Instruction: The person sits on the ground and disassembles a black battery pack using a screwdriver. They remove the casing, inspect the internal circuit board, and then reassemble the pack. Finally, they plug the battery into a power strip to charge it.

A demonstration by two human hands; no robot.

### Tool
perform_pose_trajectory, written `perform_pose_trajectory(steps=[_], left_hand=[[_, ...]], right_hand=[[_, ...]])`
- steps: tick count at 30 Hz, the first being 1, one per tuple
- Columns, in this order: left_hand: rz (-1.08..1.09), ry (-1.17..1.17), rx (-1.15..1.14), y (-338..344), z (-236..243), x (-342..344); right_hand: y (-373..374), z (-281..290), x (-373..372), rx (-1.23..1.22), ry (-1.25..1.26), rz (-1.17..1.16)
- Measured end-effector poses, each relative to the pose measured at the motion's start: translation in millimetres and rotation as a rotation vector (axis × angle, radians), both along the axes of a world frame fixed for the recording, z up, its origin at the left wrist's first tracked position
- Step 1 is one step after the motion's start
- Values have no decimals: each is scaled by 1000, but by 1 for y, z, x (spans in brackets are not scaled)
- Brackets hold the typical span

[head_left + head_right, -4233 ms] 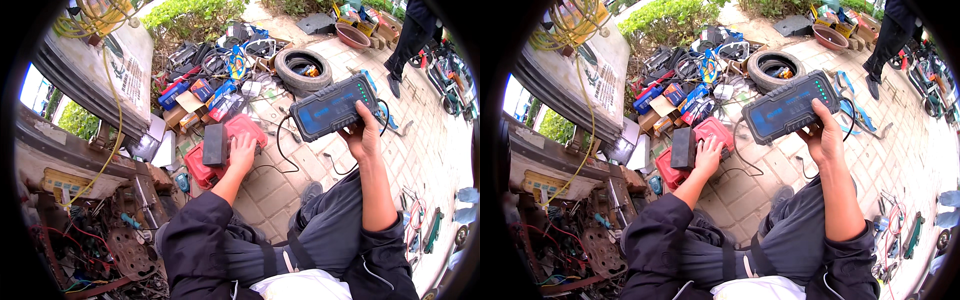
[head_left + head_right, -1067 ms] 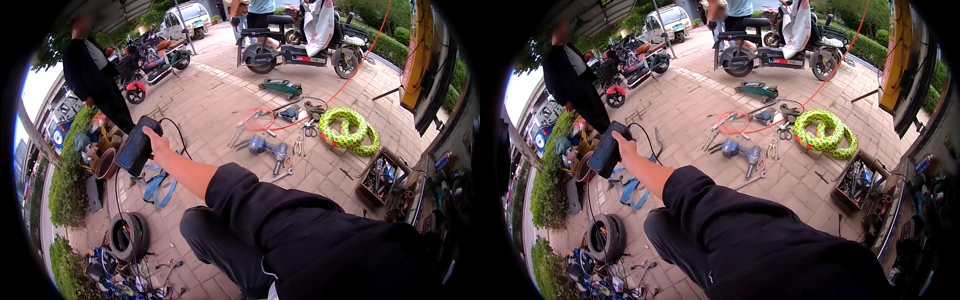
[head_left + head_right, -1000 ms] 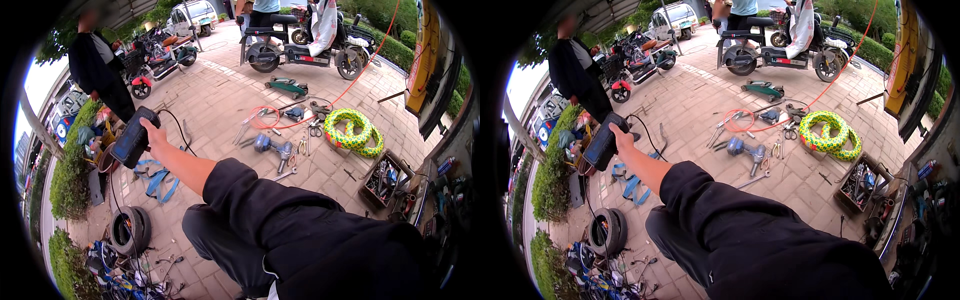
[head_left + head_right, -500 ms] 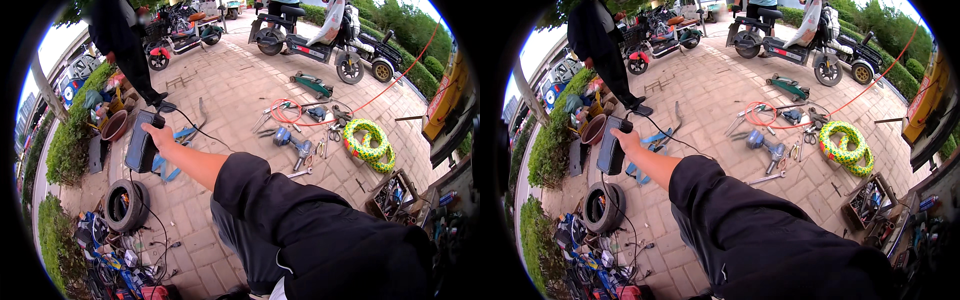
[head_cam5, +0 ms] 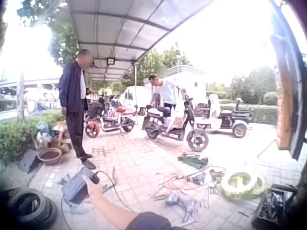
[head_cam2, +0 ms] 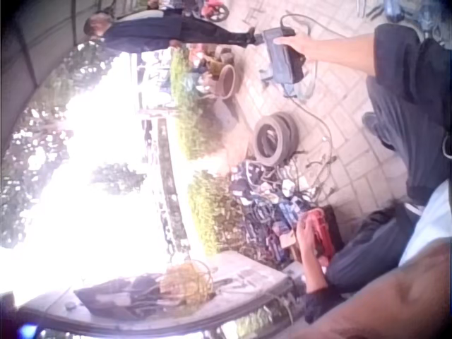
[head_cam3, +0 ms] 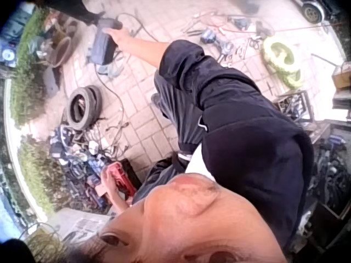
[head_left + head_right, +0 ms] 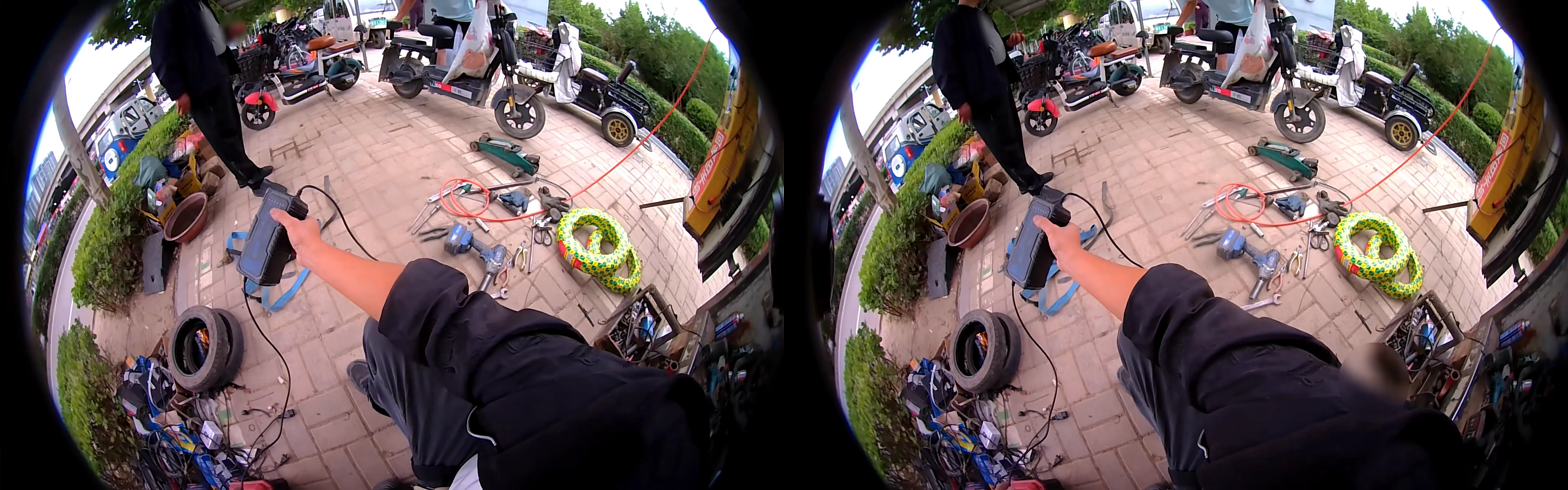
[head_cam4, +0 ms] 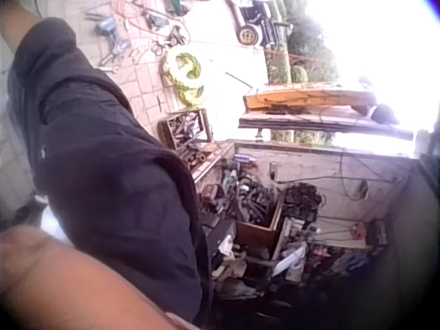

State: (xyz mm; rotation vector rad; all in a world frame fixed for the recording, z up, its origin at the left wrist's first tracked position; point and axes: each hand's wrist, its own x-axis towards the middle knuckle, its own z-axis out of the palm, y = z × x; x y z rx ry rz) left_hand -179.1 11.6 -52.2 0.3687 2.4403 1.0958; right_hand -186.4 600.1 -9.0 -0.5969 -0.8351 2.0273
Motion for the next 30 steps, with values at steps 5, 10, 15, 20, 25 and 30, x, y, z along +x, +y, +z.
perform_pose_trajectory(steps=[5,10,15,20,25,30], left_hand=[[-139,137,68,-32,-19,-8],[-149,171,-14,-50,-23,-7],[-115,232,-41,-57,-29,-7],[87,10,26,-41,-17,3],[56,25,37,-48,-23,0],[16,-12,37,-56,-27,-9]], right_hand=[[-8,7,2,-4,-22,50],[-14,7,4,-7,-49,61],[-20,9,3,12,-44,65],[-18,6,2,13,-59,72],[-17,3,0,66,-70,58],[-13,0,1,58,-77,55]])
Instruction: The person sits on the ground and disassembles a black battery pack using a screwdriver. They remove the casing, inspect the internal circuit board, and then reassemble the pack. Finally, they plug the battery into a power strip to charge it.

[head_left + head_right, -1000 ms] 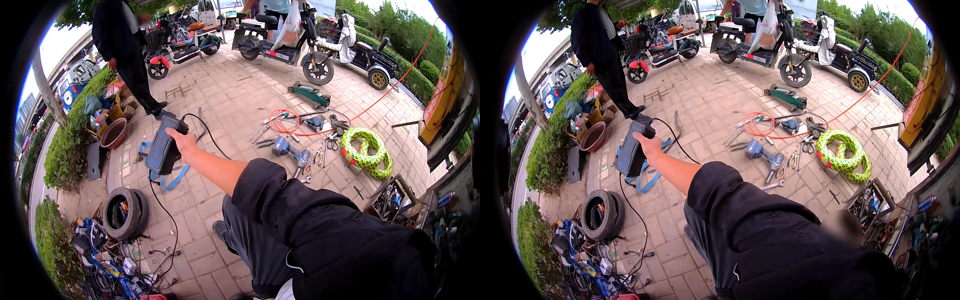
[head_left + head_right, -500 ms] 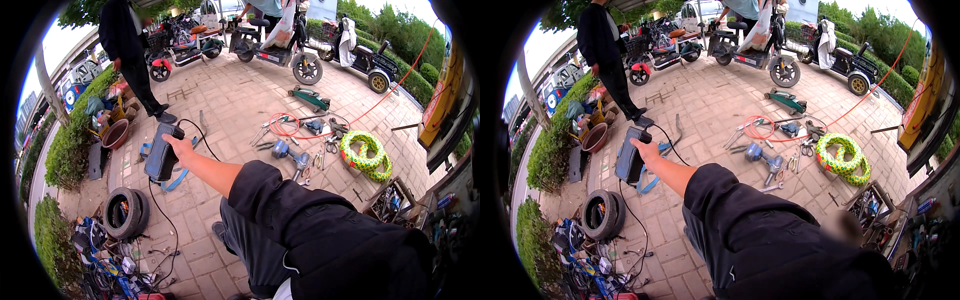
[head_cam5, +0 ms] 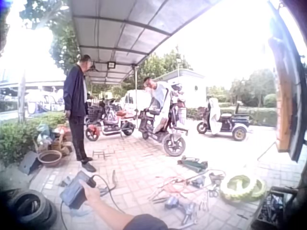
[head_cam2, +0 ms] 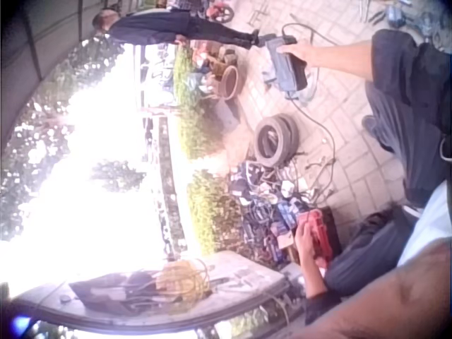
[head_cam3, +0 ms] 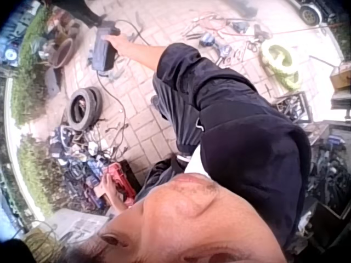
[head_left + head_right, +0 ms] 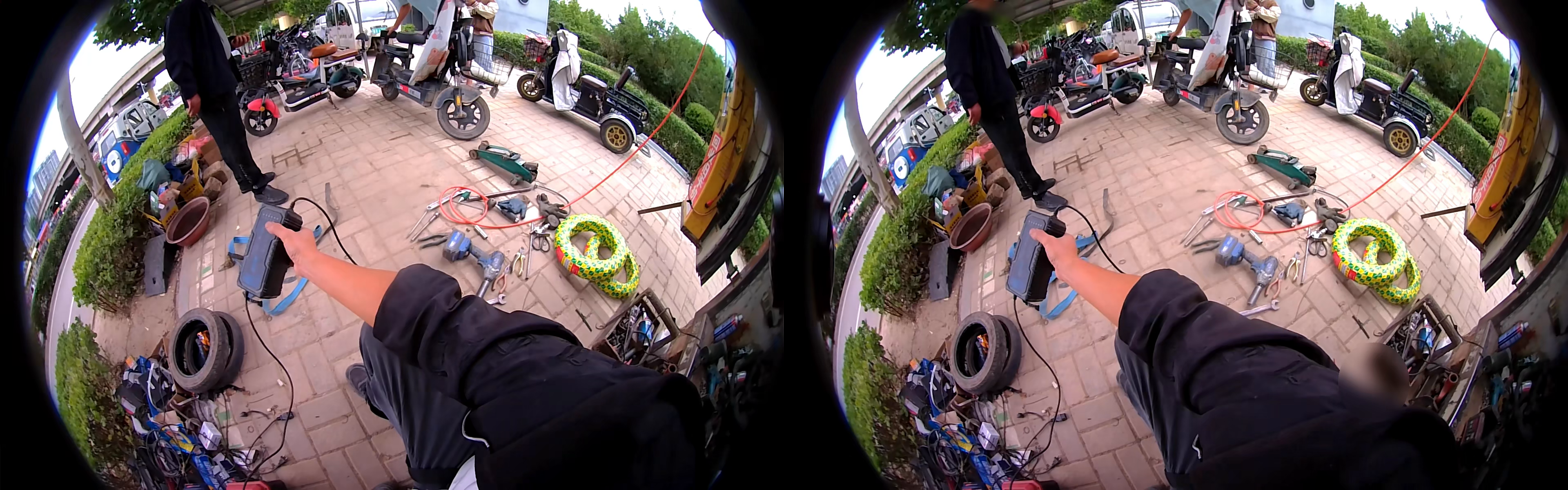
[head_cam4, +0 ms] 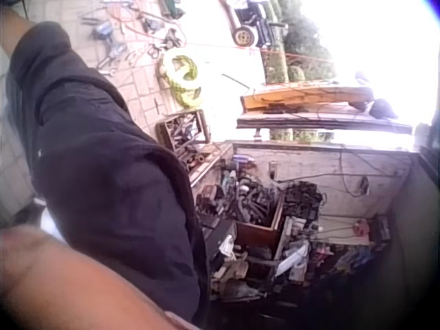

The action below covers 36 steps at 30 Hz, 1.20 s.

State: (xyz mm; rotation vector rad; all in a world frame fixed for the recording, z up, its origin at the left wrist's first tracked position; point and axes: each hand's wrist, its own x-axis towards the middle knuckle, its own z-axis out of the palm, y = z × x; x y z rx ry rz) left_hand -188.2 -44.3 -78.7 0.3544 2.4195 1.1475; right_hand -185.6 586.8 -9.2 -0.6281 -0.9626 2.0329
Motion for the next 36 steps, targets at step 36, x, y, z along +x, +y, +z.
perform_pose_trajectory(steps=[36], left_hand=[[207,-117,129,3,0,8]], right_hand=[[0,3,4,-94,30,12]])
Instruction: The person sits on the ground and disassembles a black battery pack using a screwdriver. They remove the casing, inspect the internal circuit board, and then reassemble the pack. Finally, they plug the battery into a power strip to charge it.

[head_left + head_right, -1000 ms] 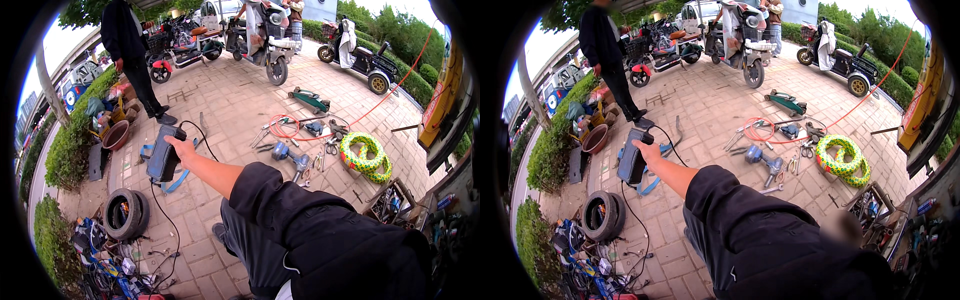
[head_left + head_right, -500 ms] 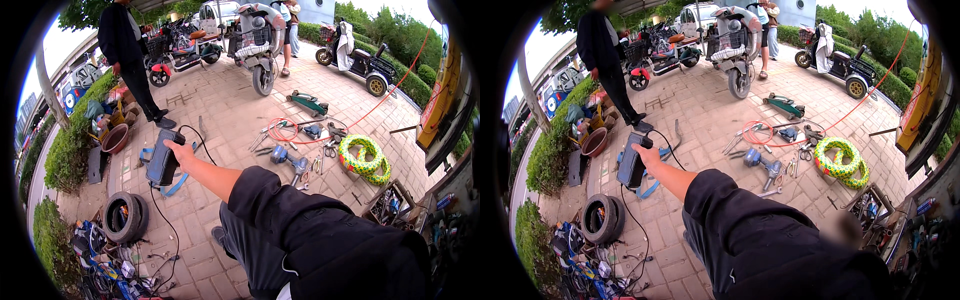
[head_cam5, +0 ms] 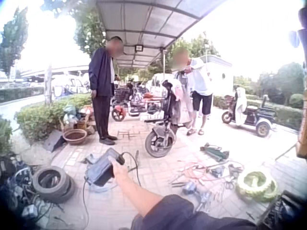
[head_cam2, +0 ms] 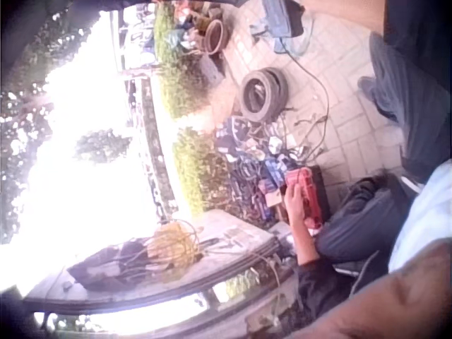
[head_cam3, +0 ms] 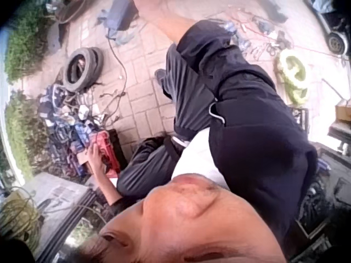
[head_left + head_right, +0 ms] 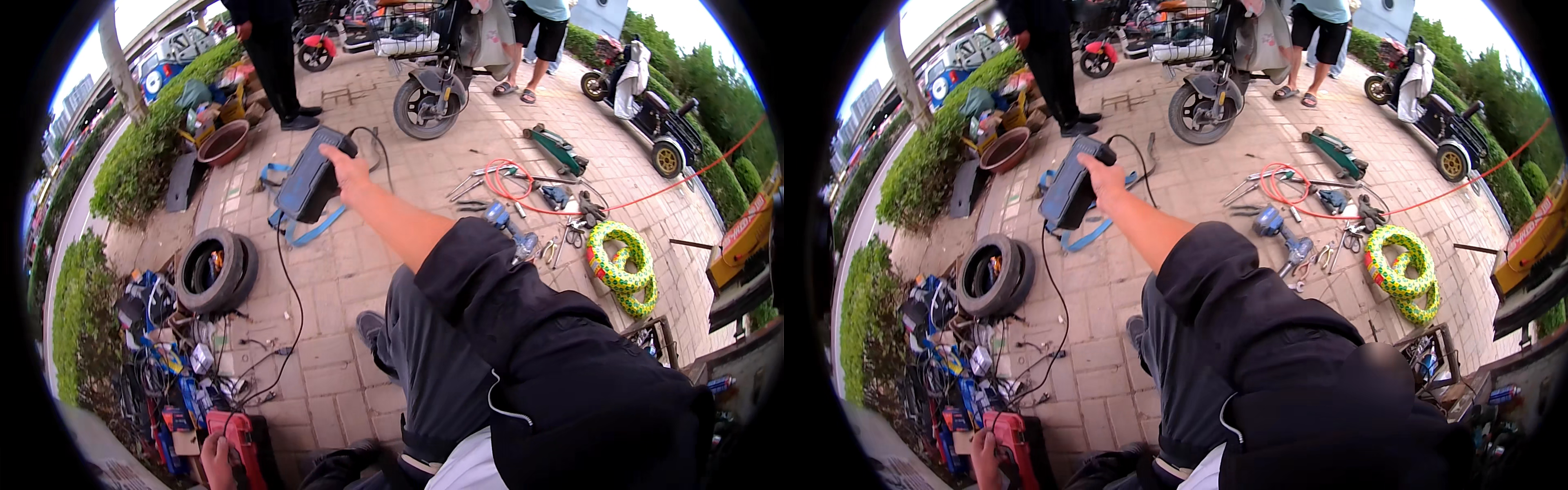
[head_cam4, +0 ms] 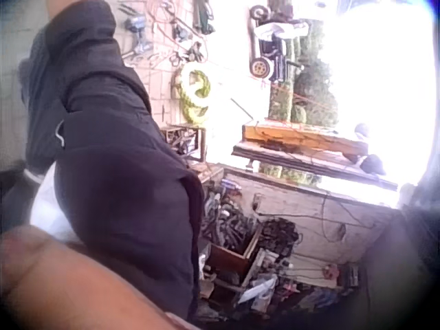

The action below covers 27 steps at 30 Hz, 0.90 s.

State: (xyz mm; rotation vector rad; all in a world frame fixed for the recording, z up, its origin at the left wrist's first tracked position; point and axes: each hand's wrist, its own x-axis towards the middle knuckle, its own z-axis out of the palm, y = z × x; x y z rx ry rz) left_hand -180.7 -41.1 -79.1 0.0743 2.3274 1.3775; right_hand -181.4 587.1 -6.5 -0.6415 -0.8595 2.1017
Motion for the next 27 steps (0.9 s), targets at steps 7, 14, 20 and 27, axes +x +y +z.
perform_pose_trajectory(steps=[7,14,20,27], left_hand=[[33,6,53,18,21,20],[9,-29,24,23,20,20],[-23,23,-3,37,31,21],[53,-25,36,20,39,29]], right_hand=[[1,4,3,6,-58,-48],[19,-10,-4,61,-61,60],[34,-9,6,5,-149,57],[12,-4,2,22,-170,-10]])
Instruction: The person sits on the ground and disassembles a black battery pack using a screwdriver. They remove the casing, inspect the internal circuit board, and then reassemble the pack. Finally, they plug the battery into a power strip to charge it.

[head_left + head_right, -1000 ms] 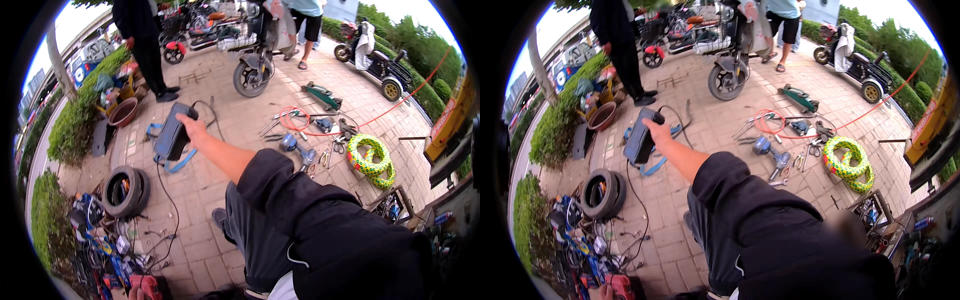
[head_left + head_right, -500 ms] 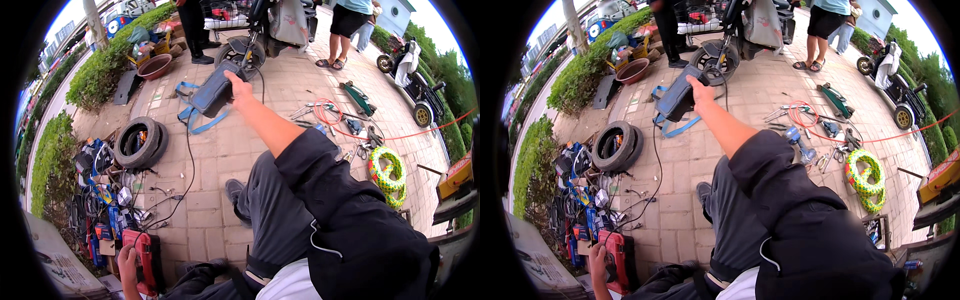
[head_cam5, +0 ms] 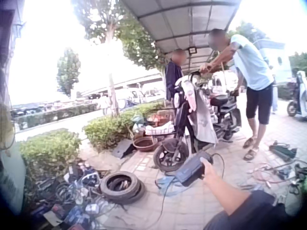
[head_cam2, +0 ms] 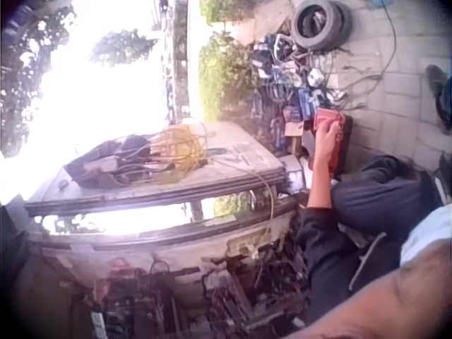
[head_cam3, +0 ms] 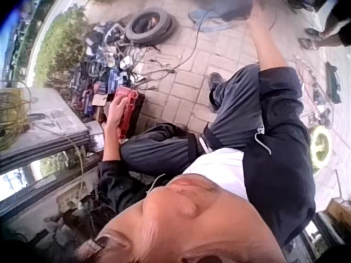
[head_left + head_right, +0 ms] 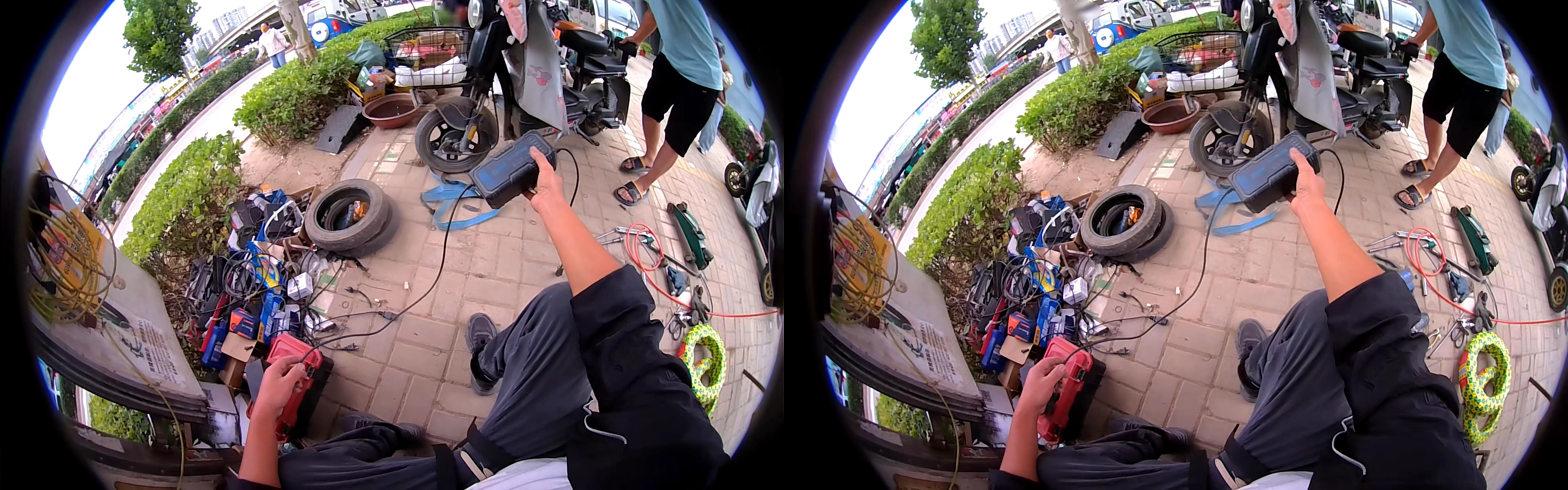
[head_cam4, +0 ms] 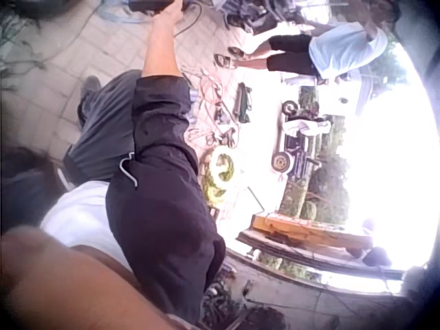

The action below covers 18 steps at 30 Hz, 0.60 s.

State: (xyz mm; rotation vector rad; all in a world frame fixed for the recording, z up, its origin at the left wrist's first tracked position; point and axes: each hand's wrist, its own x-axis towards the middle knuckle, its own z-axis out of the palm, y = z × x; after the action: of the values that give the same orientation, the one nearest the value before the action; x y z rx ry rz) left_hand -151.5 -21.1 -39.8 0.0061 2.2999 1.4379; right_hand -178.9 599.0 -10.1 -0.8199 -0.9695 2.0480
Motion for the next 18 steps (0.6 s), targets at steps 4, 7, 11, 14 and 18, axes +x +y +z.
perform_pose_trajectory(steps=[4,7,11,14,18], left_hand=[[-31,7,22,14,-4,-3],[-28,11,14,-2,-9,0],[18,0,16,-1,-3,3],[0,5,6,2,-2,2],[-16,-1,30,22,1,-2]], right_hand=[[33,3,7,-36,47,-35],[21,7,9,-99,79,-95],[30,9,16,-154,60,-207],[37,4,19,-172,129,-224],[52,-5,24,-190,216,-221]])
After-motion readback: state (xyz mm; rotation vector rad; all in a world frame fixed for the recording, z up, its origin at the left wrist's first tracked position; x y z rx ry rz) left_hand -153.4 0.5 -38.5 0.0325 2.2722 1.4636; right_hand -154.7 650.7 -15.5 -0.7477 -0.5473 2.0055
